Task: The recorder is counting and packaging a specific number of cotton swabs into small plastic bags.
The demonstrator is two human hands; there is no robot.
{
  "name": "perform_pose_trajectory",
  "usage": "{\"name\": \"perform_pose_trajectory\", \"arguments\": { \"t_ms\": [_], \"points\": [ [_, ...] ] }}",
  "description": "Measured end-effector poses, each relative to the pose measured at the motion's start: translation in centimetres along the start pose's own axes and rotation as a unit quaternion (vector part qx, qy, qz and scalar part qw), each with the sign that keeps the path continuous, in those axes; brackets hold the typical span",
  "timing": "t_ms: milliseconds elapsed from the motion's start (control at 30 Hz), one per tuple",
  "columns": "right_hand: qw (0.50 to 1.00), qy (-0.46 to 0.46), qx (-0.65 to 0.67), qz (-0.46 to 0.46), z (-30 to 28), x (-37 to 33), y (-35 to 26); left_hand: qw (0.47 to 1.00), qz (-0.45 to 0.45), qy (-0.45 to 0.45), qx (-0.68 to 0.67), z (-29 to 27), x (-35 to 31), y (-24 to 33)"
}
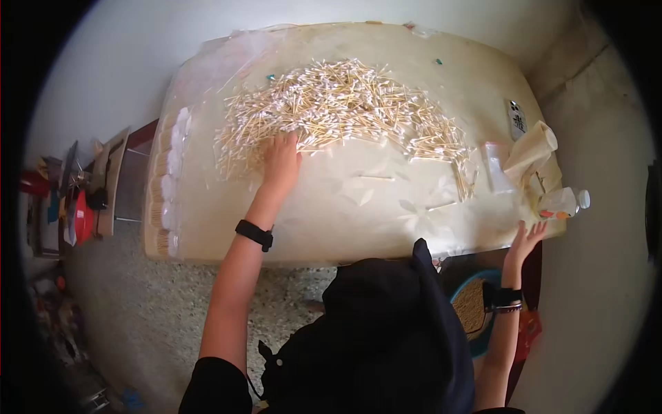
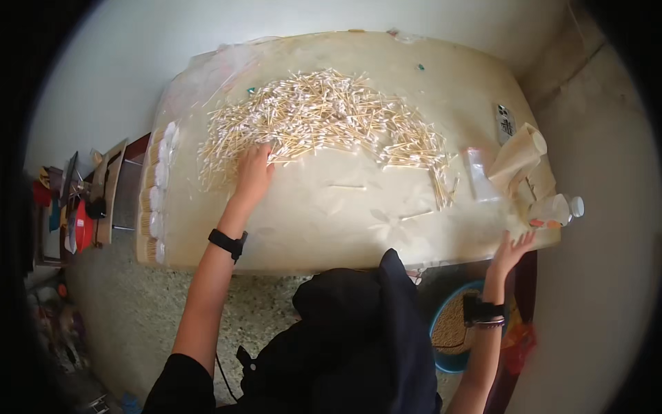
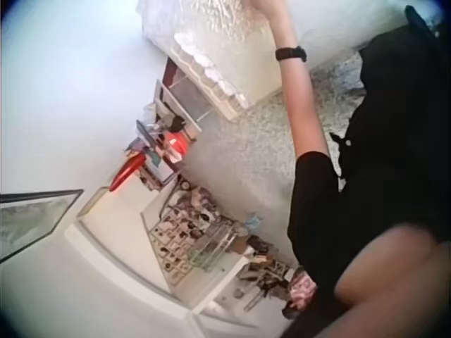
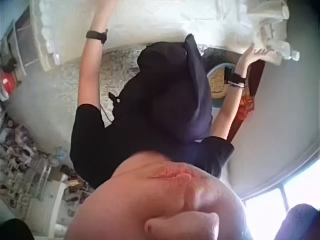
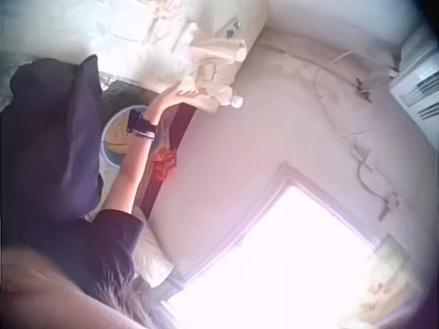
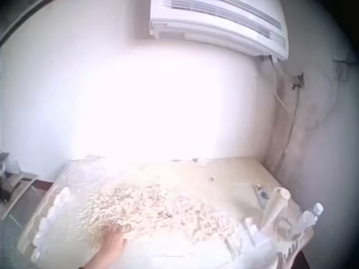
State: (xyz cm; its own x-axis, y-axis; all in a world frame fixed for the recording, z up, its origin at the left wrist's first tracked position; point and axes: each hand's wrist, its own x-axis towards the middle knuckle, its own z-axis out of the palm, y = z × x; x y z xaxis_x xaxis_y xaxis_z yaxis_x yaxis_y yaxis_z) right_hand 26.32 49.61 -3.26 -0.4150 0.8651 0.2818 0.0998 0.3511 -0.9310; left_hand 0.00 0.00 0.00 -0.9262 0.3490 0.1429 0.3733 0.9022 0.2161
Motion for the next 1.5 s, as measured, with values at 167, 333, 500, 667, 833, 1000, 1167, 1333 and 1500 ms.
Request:
{"name": "perform_pose_trajectory", "arguments": {
  "t_ms": [167,333,500,667,833,1000,1167,1333,1500],
  "points": [
    [0.948,-0.202,-0.167,-0.18,5.0,-5.3,-7.5,0.994,0.039,0.082,0.065,0.1,0.5,0.4],
    [0.874,-0.286,-0.274,-0.281,8.4,-5.7,-9.9,0.993,0.005,0.105,0.061,-0.3,0.0,1.7],
    [0.823,-0.266,-0.409,-0.292,11.2,-5.0,-9.4,0.98,0.033,0.183,0.067,-0.5,-0.1,2.1],
    [0.814,-0.295,-0.414,-0.282,12.5,-4.2,-10.7,0.999,0.024,0.023,-0.003,-2.5,-0.3,3.2],
    [0.855,-0.283,-0.347,-0.26,13.0,-3.5,-10.0,0.998,0.026,-0.04,0.05,-2.9,-1.9,4.5],
    [0.882,-0.302,-0.277,-0.231,13.3,-2.8,-10.0,0.993,0.076,-0.089,-0.001,-3.7,-3.8,7.6],
    [0.883,-0.287,-0.295,-0.227,13.0,-1.3,-9.3,0.987,0.128,-0.086,-0.035,-3.4,-4.9,9.5],
    [0.873,-0.312,-0.278,-0.251,12.4,-1.2,-9.6,0.988,0.13,-0.08,-0.032,-3.2,-5.4,8.9],
    [0.877,-0.29,-0.268,-0.275,12.1,-1.9,-10.2,0.988,0.13,-0.082,-0.026,-2.9,-5.9,8.6]
  ]
}}
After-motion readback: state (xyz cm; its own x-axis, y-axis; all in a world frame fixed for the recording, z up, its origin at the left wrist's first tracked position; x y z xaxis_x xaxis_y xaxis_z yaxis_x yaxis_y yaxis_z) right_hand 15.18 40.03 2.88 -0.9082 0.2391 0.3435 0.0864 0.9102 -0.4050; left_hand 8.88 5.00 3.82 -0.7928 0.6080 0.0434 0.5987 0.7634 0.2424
